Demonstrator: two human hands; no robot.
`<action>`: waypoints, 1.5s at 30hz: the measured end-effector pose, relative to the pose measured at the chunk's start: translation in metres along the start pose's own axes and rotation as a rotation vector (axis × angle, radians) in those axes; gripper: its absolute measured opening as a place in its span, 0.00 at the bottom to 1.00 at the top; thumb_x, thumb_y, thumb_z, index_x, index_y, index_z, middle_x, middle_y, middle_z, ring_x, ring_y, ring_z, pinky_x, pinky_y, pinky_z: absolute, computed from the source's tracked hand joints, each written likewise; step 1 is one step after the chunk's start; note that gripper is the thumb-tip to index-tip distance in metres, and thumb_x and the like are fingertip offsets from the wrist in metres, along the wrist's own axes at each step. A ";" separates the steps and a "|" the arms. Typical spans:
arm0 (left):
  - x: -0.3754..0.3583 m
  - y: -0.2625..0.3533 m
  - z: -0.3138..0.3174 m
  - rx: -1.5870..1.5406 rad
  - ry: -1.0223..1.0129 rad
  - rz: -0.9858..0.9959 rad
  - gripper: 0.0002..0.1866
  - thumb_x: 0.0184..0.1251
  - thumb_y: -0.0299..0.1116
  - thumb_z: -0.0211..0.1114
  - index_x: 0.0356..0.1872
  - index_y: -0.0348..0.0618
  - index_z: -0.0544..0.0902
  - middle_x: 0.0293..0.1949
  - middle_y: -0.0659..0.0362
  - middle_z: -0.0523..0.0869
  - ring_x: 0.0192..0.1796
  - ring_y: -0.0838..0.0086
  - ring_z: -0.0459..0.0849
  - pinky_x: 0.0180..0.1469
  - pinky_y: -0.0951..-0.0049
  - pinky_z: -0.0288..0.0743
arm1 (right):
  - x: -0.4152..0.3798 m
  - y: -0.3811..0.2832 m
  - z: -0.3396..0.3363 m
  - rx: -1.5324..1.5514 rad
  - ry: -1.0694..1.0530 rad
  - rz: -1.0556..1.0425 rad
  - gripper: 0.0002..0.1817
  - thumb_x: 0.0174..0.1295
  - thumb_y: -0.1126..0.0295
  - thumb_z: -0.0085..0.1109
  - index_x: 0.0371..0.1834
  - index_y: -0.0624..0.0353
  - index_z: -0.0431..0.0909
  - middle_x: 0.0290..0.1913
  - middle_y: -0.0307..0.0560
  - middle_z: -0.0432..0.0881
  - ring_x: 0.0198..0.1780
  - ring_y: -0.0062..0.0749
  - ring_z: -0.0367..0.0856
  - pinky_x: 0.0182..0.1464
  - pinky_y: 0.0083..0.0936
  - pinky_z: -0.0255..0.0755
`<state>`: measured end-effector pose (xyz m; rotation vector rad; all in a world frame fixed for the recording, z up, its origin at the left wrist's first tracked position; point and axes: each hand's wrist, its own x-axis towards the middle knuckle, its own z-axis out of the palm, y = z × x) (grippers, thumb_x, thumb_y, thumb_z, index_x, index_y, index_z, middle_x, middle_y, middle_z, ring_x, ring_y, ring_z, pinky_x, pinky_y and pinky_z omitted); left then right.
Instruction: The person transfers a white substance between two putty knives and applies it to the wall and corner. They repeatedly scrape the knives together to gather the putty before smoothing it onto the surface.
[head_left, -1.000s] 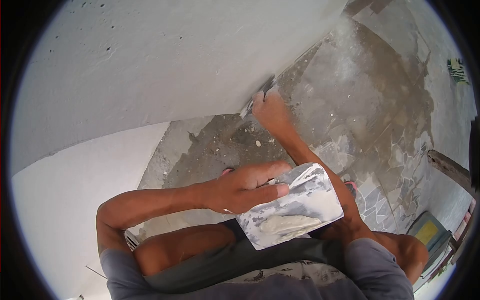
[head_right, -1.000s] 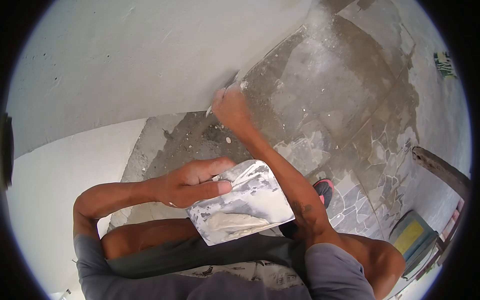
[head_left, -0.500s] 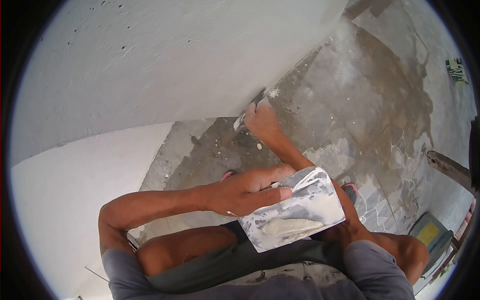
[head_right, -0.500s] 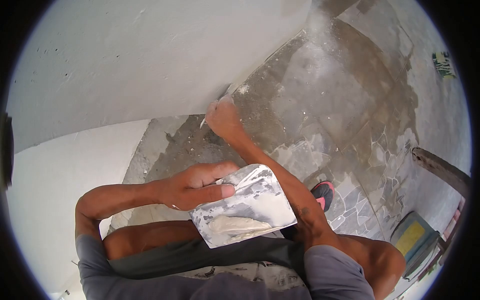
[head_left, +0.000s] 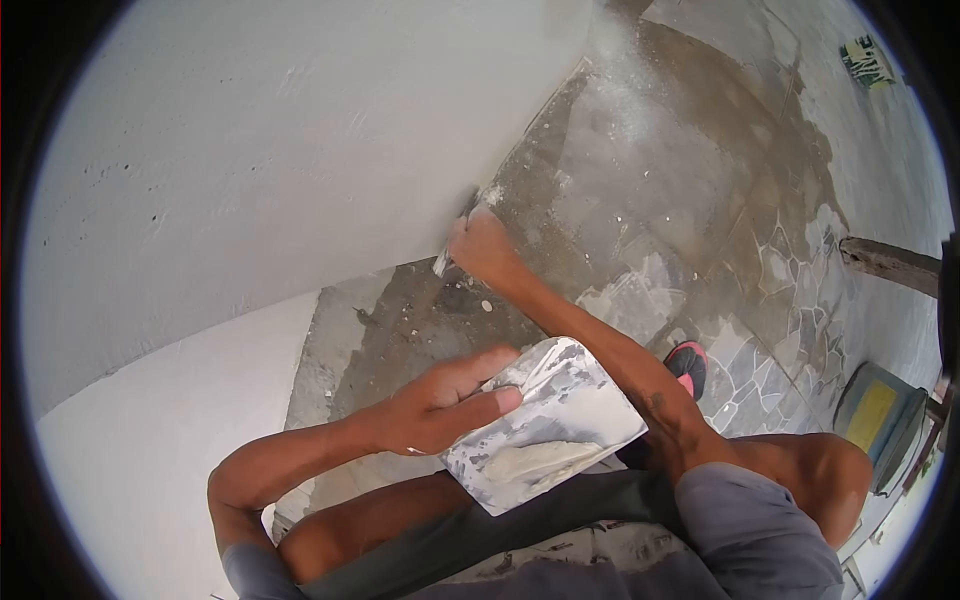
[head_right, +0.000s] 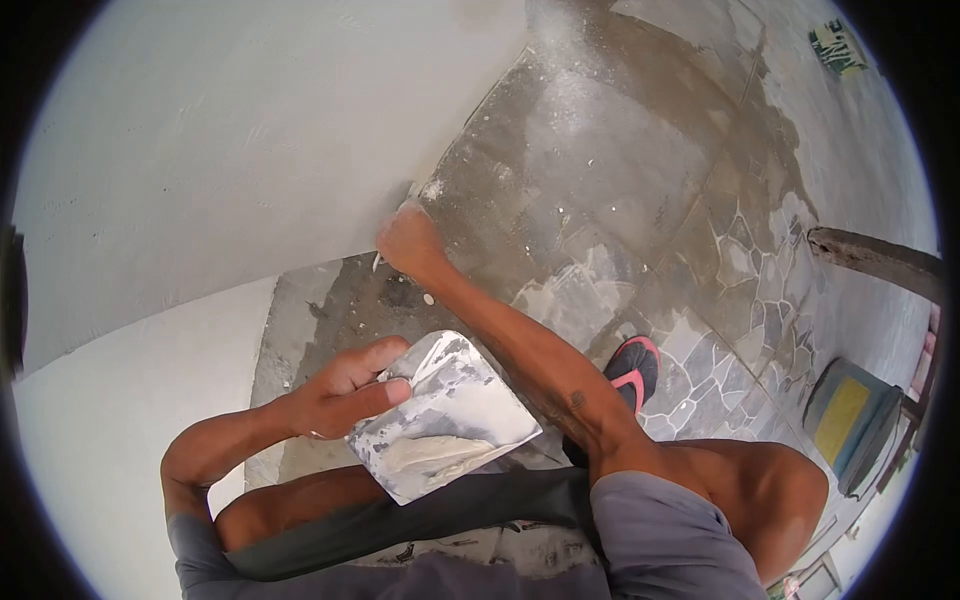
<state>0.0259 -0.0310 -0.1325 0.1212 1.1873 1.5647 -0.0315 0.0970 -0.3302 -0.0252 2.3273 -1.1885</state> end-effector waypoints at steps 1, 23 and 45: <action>0.000 -0.002 0.001 -0.027 -0.006 0.005 0.21 0.80 0.37 0.51 0.64 0.34 0.70 0.52 0.58 0.76 0.56 0.80 0.72 0.59 0.75 0.66 | 0.005 0.007 0.007 0.022 0.047 0.002 0.11 0.61 0.69 0.56 0.36 0.67 0.81 0.35 0.57 0.86 0.40 0.49 0.85 0.41 0.44 0.74; 0.002 0.000 0.005 0.030 -0.021 0.060 0.19 0.81 0.38 0.50 0.62 0.35 0.71 0.50 0.59 0.77 0.53 0.81 0.73 0.57 0.76 0.67 | 0.000 -0.014 -0.081 0.311 0.216 0.267 0.18 0.61 0.65 0.54 0.41 0.74 0.74 0.33 0.55 0.81 0.39 0.39 0.84 0.41 0.36 0.76; 0.007 -0.023 0.012 -0.193 0.161 0.150 0.24 0.77 0.37 0.55 0.66 0.31 0.67 0.53 0.55 0.81 0.52 0.79 0.79 0.55 0.77 0.73 | -0.028 -0.039 -0.309 1.673 -0.856 -0.535 0.20 0.76 0.66 0.39 0.53 0.77 0.69 0.23 0.43 0.74 0.17 0.27 0.75 0.17 0.23 0.70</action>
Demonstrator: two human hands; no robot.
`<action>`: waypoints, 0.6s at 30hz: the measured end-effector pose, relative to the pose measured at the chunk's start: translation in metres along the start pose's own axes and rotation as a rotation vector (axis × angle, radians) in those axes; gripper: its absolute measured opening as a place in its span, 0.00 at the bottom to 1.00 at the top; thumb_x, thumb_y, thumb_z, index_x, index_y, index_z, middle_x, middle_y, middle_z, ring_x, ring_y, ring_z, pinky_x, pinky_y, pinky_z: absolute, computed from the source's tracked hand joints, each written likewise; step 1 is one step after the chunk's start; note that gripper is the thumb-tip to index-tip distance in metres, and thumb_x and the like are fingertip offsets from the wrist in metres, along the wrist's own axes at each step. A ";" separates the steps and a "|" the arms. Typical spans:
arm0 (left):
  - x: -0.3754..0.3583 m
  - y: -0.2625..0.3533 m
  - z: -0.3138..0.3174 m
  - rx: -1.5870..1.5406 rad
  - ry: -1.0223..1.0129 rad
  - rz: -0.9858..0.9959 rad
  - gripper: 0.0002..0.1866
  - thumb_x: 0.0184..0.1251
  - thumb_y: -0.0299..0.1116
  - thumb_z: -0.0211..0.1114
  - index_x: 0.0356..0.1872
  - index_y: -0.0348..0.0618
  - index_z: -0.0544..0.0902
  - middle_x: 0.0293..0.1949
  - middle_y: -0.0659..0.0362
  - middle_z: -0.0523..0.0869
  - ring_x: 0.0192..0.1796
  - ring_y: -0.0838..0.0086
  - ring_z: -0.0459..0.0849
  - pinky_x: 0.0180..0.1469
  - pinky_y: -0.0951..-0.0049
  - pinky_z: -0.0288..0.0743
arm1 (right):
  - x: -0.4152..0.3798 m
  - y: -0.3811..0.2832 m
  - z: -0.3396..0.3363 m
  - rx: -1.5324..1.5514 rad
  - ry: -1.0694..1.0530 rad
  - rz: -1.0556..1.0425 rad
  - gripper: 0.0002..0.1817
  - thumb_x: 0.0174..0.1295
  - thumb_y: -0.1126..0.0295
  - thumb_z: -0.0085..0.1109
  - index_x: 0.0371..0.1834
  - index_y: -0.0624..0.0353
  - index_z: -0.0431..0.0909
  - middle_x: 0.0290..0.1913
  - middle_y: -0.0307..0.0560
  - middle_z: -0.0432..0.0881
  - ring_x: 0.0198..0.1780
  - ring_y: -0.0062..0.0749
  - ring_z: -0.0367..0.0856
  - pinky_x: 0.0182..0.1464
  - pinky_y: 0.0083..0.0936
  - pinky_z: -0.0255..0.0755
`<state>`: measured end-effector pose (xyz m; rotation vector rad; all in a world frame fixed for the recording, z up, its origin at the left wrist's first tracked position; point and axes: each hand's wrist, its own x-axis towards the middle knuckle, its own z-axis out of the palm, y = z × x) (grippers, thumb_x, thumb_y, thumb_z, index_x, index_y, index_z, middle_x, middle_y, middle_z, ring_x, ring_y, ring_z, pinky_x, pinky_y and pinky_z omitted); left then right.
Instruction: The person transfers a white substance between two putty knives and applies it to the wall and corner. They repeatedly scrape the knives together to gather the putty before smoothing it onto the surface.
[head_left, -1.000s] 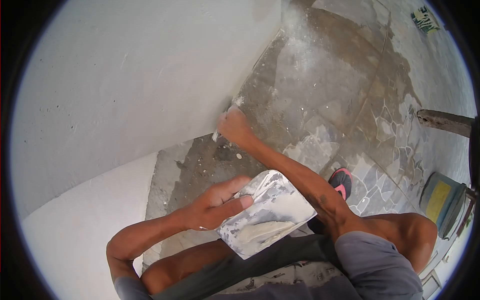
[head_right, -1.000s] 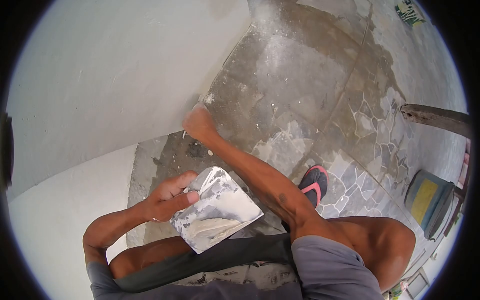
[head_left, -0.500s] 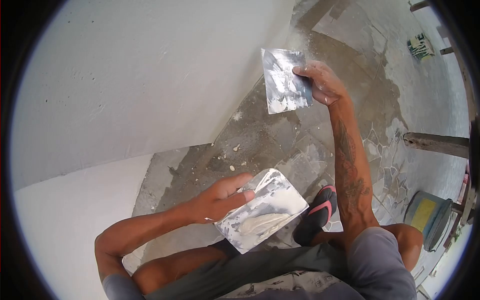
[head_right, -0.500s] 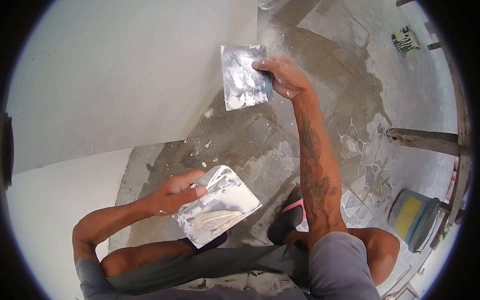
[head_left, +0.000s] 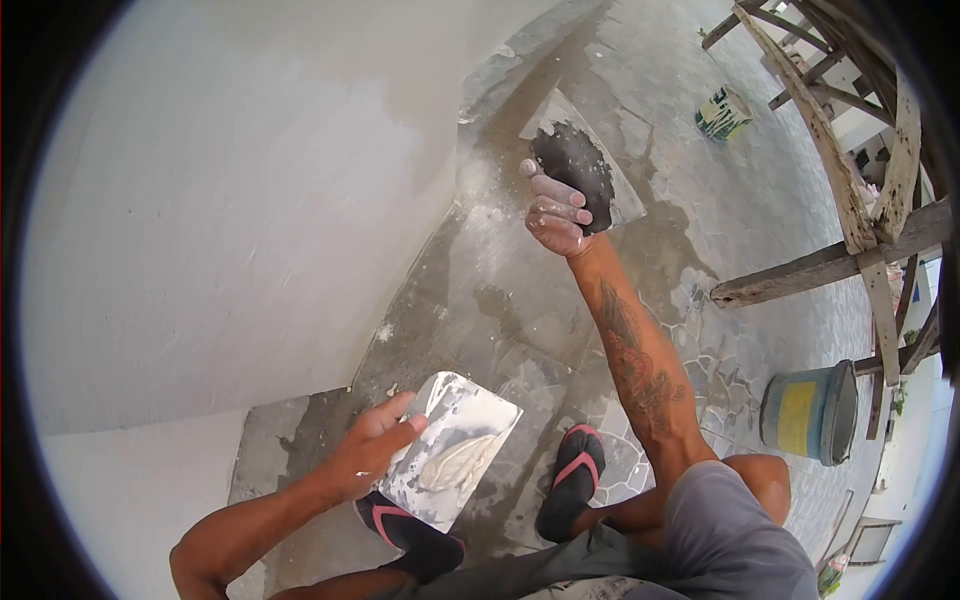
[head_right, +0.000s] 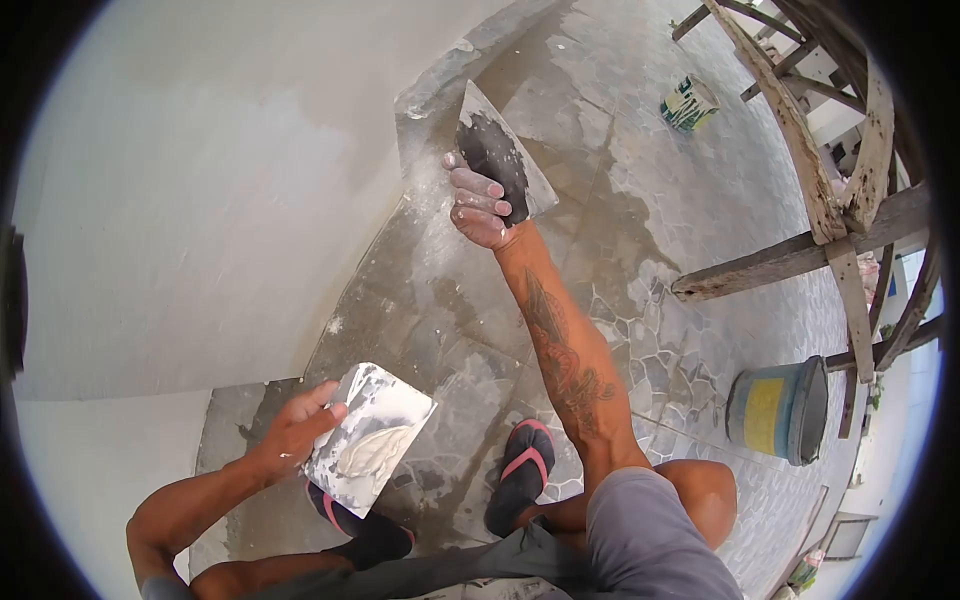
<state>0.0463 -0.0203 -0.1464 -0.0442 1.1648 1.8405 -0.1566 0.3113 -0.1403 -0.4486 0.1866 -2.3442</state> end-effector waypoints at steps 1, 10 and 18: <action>0.001 -0.002 -0.002 0.007 0.016 -0.007 0.24 0.77 0.36 0.55 0.66 0.31 0.67 0.53 0.55 0.82 0.52 0.79 0.80 0.55 0.77 0.73 | 0.006 -0.006 0.001 -0.018 0.012 0.060 0.19 0.76 0.66 0.40 0.52 0.77 0.70 0.23 0.43 0.74 0.17 0.27 0.75 0.17 0.23 0.70; 0.009 -0.007 0.005 -0.077 0.053 0.006 0.22 0.74 0.32 0.56 0.64 0.33 0.69 0.53 0.53 0.83 0.50 0.74 0.83 0.55 0.72 0.77 | 0.008 -0.079 0.188 -1.542 0.914 0.120 0.27 0.63 0.44 0.64 0.37 0.62 0.80 0.20 0.37 0.78 0.15 0.12 0.74 0.10 0.12 0.66; -0.009 -0.008 -0.008 -0.080 0.120 0.089 0.21 0.74 0.32 0.55 0.63 0.31 0.69 0.53 0.51 0.82 0.50 0.69 0.84 0.55 0.69 0.78 | -0.211 -0.042 0.350 -1.516 1.126 -0.909 0.32 0.67 0.45 0.58 0.51 0.69 0.72 0.21 0.28 0.63 0.13 0.08 0.61 0.11 0.09 0.59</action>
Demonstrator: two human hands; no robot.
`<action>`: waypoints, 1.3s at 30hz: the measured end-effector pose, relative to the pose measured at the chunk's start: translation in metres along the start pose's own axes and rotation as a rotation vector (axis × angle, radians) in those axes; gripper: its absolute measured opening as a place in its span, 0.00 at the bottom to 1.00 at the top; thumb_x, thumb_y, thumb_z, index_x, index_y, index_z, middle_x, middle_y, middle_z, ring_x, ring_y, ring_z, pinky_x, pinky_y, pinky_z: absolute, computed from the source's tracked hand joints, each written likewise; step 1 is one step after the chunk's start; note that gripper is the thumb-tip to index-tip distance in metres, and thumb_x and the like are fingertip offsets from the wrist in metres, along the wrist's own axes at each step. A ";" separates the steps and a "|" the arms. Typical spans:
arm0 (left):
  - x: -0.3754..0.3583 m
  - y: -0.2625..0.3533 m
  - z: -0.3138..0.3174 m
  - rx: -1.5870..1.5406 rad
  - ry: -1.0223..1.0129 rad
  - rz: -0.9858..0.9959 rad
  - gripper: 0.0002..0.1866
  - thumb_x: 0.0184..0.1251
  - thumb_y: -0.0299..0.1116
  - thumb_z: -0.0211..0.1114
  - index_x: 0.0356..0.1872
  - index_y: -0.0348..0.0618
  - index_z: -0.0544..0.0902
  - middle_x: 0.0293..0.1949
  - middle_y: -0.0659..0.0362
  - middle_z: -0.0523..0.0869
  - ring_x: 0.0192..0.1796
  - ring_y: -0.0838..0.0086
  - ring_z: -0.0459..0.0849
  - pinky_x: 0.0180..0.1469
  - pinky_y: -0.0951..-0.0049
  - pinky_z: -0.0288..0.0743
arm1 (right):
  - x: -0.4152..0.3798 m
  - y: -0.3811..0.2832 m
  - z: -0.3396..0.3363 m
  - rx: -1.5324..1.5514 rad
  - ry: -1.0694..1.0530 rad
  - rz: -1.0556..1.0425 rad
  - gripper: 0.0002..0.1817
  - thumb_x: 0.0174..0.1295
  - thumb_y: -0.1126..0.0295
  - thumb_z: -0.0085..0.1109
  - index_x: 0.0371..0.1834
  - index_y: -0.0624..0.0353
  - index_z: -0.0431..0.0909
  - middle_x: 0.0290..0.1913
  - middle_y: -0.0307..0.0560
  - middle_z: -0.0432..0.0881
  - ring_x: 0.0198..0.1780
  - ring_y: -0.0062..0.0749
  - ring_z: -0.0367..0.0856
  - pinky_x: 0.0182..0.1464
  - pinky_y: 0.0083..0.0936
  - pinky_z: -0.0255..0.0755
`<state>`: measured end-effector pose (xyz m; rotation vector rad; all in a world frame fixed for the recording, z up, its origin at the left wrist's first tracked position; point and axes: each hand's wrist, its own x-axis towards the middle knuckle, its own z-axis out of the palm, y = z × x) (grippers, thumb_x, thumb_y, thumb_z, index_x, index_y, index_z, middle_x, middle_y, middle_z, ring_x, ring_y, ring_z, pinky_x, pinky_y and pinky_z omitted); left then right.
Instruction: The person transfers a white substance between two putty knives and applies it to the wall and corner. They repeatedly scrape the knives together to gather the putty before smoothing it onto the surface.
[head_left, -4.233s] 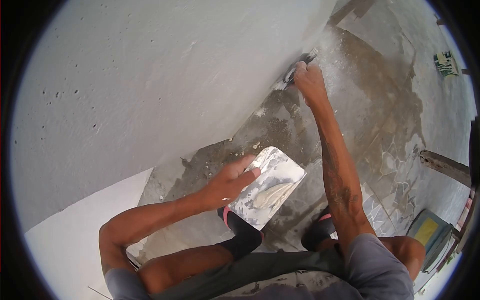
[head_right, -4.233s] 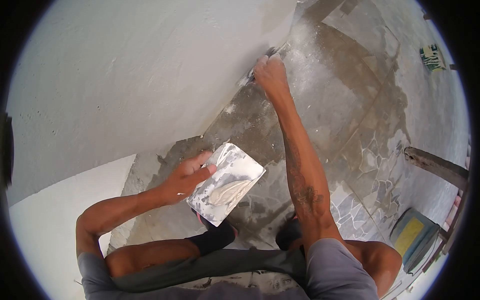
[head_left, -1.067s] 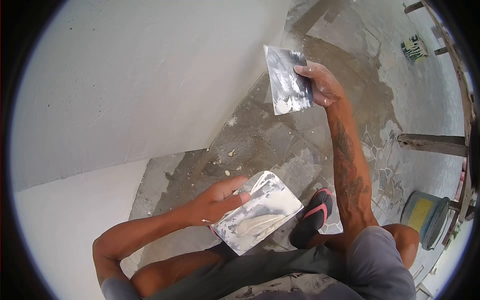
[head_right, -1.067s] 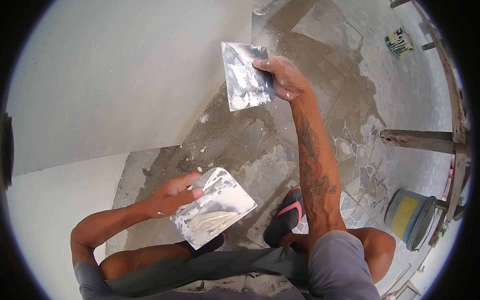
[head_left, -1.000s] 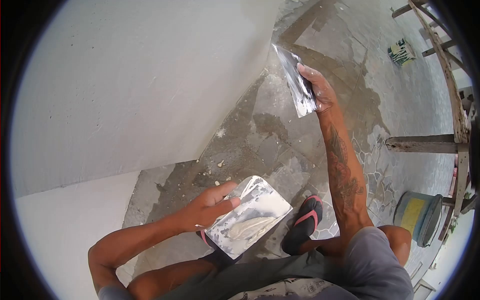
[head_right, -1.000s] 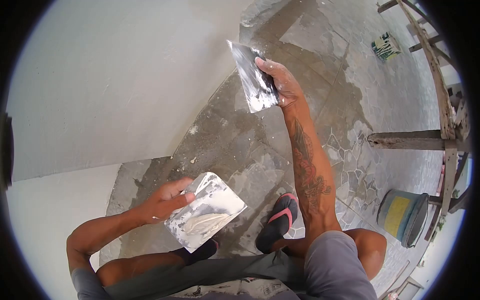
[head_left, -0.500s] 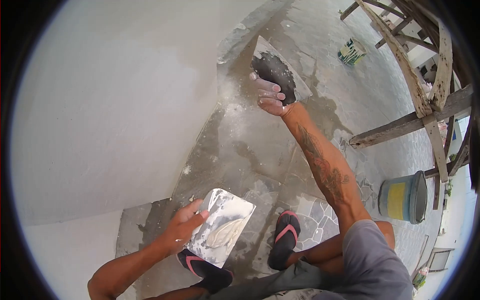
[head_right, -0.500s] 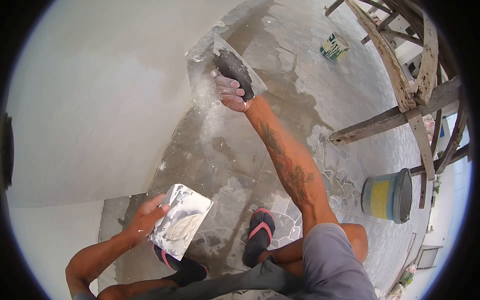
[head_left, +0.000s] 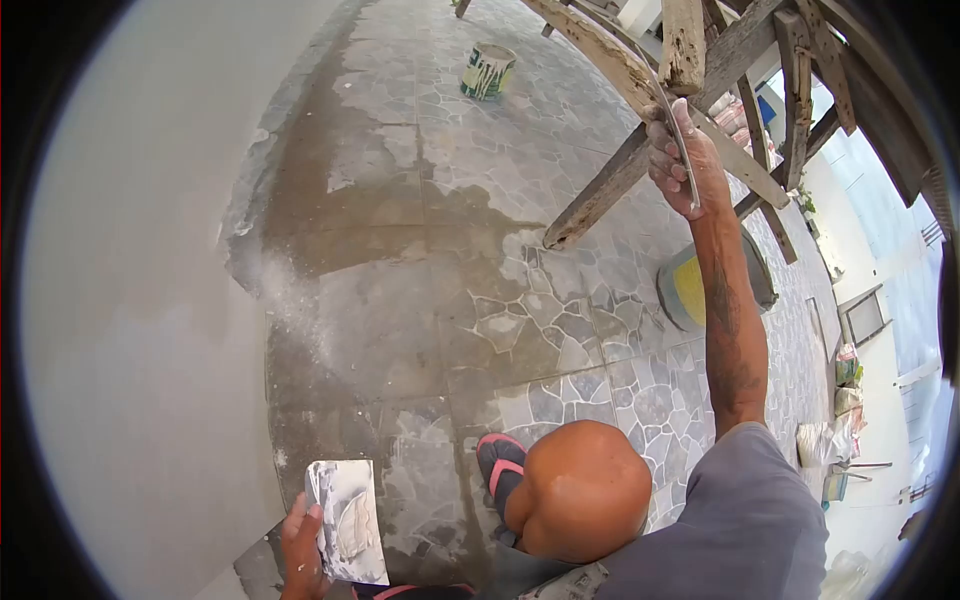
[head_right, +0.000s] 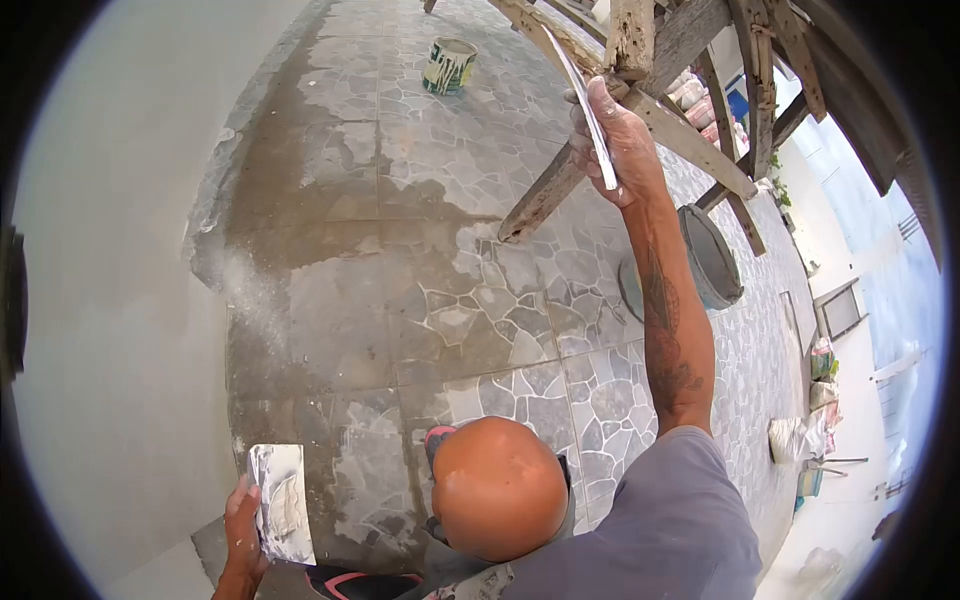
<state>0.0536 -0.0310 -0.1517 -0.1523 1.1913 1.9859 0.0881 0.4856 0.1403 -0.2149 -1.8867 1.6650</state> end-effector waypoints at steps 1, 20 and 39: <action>0.000 -0.003 -0.004 -0.006 -0.011 0.013 0.22 0.74 0.32 0.55 0.63 0.31 0.68 0.53 0.51 0.82 0.50 0.69 0.85 0.55 0.69 0.78 | -0.001 0.002 -0.040 -0.094 0.234 -0.032 0.31 0.66 0.44 0.60 0.48 0.68 0.72 0.21 0.30 0.64 0.12 0.10 0.61 0.11 0.10 0.59; 0.002 0.021 0.055 0.105 0.126 0.033 0.25 0.73 0.37 0.54 0.66 0.32 0.67 0.56 0.49 0.81 0.54 0.64 0.84 0.59 0.65 0.76 | 0.097 0.025 -0.352 -1.098 0.924 0.243 0.43 0.51 0.33 0.67 0.37 0.74 0.81 0.29 0.47 0.79 0.23 0.31 0.75 0.23 0.32 0.71; -0.014 0.014 0.004 0.301 0.311 -0.091 0.23 0.75 0.37 0.56 0.67 0.40 0.70 0.51 0.57 0.84 0.46 0.74 0.85 0.43 0.74 0.83 | 0.028 -0.003 -0.308 -1.402 0.725 -0.033 0.52 0.51 0.27 0.62 0.46 0.80 0.80 0.33 0.62 0.84 0.33 0.47 0.84 0.38 0.37 0.76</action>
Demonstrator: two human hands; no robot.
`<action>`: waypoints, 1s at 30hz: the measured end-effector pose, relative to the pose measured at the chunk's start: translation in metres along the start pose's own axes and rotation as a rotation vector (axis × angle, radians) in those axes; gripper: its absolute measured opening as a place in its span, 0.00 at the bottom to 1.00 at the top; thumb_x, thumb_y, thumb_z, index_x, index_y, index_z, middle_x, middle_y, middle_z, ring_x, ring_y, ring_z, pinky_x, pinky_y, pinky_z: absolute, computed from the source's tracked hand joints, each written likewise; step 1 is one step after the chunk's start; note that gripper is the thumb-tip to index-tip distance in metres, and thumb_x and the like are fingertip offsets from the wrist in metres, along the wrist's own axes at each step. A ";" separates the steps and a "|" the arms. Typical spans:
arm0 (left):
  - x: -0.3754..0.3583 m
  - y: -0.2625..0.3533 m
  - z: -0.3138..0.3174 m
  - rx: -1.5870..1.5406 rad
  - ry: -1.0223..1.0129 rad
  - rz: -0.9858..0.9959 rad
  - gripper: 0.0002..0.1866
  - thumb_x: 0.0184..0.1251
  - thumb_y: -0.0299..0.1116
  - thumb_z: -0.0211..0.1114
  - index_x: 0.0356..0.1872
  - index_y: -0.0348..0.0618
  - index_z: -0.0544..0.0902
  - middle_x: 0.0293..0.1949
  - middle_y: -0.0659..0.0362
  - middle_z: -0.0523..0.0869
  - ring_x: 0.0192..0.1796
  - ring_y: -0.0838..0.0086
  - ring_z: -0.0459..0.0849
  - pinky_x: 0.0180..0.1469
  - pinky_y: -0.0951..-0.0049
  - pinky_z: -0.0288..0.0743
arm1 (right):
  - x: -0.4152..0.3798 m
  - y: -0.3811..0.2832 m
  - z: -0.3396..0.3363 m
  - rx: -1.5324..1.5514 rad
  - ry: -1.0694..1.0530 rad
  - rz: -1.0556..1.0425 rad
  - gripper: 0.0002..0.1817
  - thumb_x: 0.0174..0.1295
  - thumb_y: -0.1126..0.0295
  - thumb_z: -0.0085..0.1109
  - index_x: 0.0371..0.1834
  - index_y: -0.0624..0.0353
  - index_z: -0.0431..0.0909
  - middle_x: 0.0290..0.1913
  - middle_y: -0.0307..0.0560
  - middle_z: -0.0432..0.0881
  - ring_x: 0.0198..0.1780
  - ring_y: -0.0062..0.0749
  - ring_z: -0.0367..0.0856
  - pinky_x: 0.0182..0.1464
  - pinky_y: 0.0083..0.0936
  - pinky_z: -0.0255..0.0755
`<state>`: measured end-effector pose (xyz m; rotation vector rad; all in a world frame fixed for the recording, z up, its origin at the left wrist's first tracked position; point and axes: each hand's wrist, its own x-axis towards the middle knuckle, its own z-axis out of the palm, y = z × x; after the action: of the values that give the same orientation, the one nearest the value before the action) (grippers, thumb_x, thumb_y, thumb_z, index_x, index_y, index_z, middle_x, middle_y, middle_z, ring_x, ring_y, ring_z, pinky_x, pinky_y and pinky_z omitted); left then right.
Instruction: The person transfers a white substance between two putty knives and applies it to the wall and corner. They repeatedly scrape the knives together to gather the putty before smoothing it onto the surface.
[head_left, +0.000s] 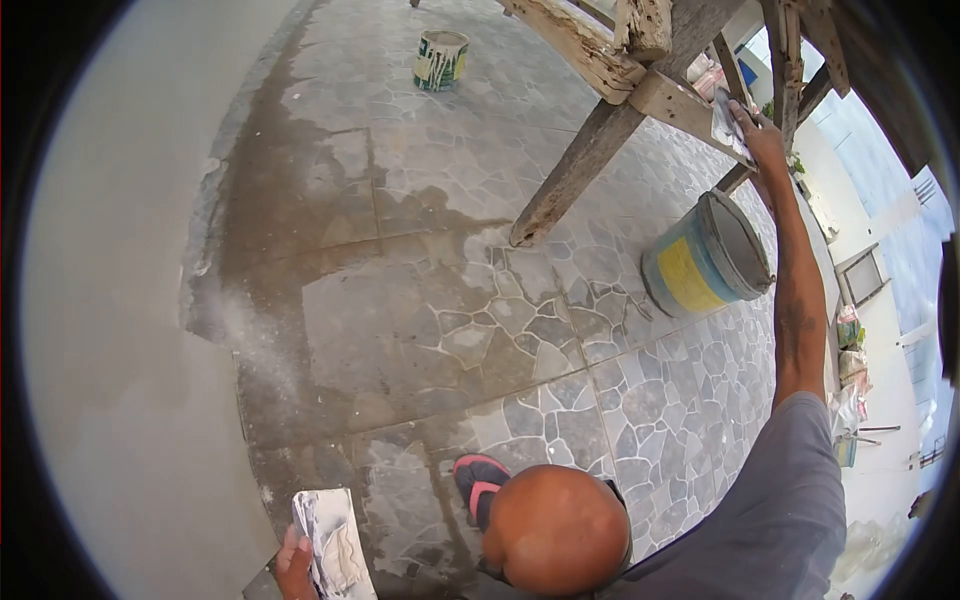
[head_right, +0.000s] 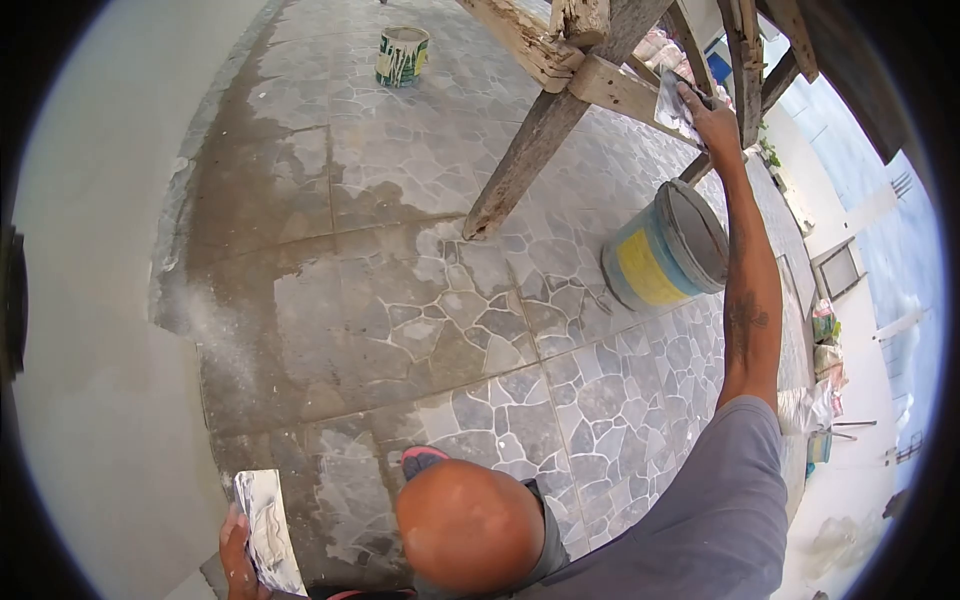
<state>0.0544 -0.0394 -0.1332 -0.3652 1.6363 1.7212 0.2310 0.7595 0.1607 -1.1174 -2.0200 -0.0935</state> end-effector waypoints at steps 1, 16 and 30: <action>-0.005 0.004 0.007 -0.041 -0.049 0.046 0.24 0.74 0.37 0.56 0.66 0.37 0.69 0.53 0.54 0.83 0.48 0.71 0.85 0.48 0.72 0.81 | 0.005 0.010 0.005 0.136 -0.007 0.152 0.47 0.51 0.30 0.65 0.42 0.77 0.80 0.29 0.56 0.81 0.28 0.41 0.79 0.32 0.34 0.72; -0.001 0.007 -0.001 0.004 0.062 -0.038 0.26 0.73 0.35 0.55 0.69 0.39 0.67 0.51 0.57 0.83 0.45 0.74 0.85 0.42 0.76 0.83 | 0.024 0.050 0.065 0.590 -0.087 0.674 0.23 0.57 0.47 0.71 0.27 0.55 0.76 0.17 0.35 0.67 0.14 0.21 0.65 0.16 0.20 0.63; 0.004 0.023 0.017 0.027 0.101 -0.103 0.26 0.73 0.37 0.59 0.69 0.40 0.68 0.52 0.56 0.83 0.48 0.72 0.85 0.46 0.72 0.83 | 0.048 0.072 0.073 -0.087 -0.140 0.363 0.63 0.50 0.22 0.53 0.67 0.79 0.65 0.46 0.70 0.84 0.36 0.45 0.86 0.40 0.33 0.77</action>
<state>0.0407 -0.0207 -0.1164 -0.5217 1.6805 1.6255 0.2262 0.8665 0.1233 -1.5662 -1.9129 0.0853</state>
